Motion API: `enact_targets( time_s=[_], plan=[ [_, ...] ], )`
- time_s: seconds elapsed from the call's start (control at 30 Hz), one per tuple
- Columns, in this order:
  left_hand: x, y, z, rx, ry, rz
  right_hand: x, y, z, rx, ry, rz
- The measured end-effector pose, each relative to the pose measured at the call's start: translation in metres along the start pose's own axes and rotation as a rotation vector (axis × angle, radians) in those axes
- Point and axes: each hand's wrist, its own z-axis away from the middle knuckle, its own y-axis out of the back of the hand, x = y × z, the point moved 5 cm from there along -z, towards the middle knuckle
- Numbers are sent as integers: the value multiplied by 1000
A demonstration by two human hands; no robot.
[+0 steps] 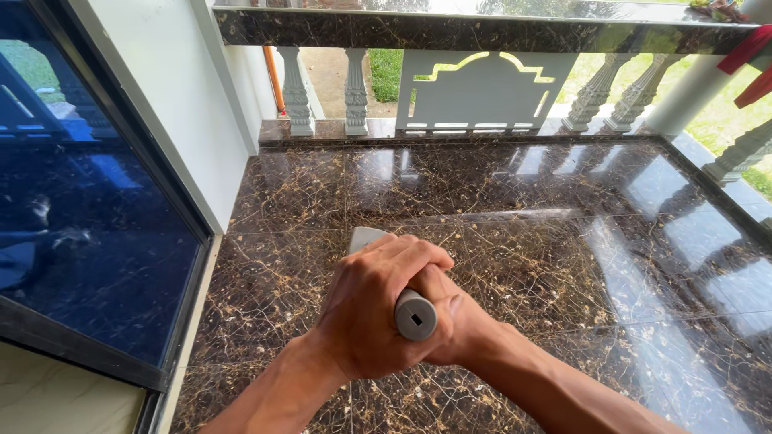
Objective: The person cleans a tiled balcony floor using a mop, pushing the tool across the surface and later using the mop head to scrub a specific area.
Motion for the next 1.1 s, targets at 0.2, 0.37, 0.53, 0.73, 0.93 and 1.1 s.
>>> enact_targets(
  time_s=[0.2, 0.37, 0.53, 0.73, 0.93, 1.1],
  plan=[
    [4, 14, -2, -3, 18, 28, -17, 0, -11, -11, -208, 56],
    [2, -14, 23, 5, -91, 39, -5, -20, 35, 218, 57, 7],
    [-6, -38, 39, -33, -143, 31, 31, -41, 66, 222, -68, 93],
    [-40, -54, 33, -146, -122, 5, 51, -39, 65, 284, 14, 108],
    [-80, -65, 16, -135, -139, -39, 119, -35, 55, 216, -116, -148],
    [-119, -87, -2, -140, -86, -72, 161, -22, 41, 61, -253, -194]
  ],
)
